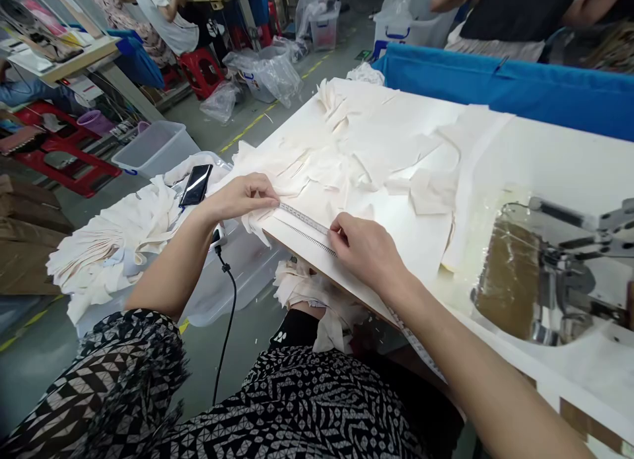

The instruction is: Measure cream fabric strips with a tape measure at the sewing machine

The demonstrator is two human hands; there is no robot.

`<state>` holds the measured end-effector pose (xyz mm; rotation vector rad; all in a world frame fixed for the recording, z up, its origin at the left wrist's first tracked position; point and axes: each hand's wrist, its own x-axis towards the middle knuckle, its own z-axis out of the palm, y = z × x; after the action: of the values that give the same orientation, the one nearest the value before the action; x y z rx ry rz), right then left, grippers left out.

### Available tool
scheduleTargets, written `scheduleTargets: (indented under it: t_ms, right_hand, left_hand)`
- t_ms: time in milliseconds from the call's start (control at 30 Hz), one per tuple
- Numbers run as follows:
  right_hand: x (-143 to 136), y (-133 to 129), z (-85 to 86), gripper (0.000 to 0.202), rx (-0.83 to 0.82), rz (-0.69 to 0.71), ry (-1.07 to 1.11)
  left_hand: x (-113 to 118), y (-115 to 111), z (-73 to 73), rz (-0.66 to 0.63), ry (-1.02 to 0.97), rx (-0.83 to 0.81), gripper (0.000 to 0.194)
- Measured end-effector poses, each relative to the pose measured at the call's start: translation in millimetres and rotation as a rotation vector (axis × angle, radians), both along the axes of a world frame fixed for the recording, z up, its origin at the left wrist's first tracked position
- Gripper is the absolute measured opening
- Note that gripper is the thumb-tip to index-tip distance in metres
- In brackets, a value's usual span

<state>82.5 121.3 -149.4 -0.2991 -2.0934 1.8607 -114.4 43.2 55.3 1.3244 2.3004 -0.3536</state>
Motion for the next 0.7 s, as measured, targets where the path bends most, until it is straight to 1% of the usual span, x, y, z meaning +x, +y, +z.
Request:
scheduleTargets:
  t_ms: [233, 500, 700]
  right_hand:
    - [-1.9, -2.7, -2.6, 0.012, 0.001, -0.002, 0.004]
    - [-2.0, -6.1, -6.2, 0.015, 0.005, -0.018, 0.034]
    - [-1.4, -4.9, -6.2, 0.012, 0.005, -0.042, 0.052]
  left_hand:
    - [0.6, -0.2, -1.0, -0.03, -0.009, -0.028, 0.024]
    - [-6.0, -5.0, -3.5, -0.074, -0.041, -0.039, 0.025]
    - [-5.4, -3.9, -1.1, -0.037, -0.056, -0.03, 0.022]
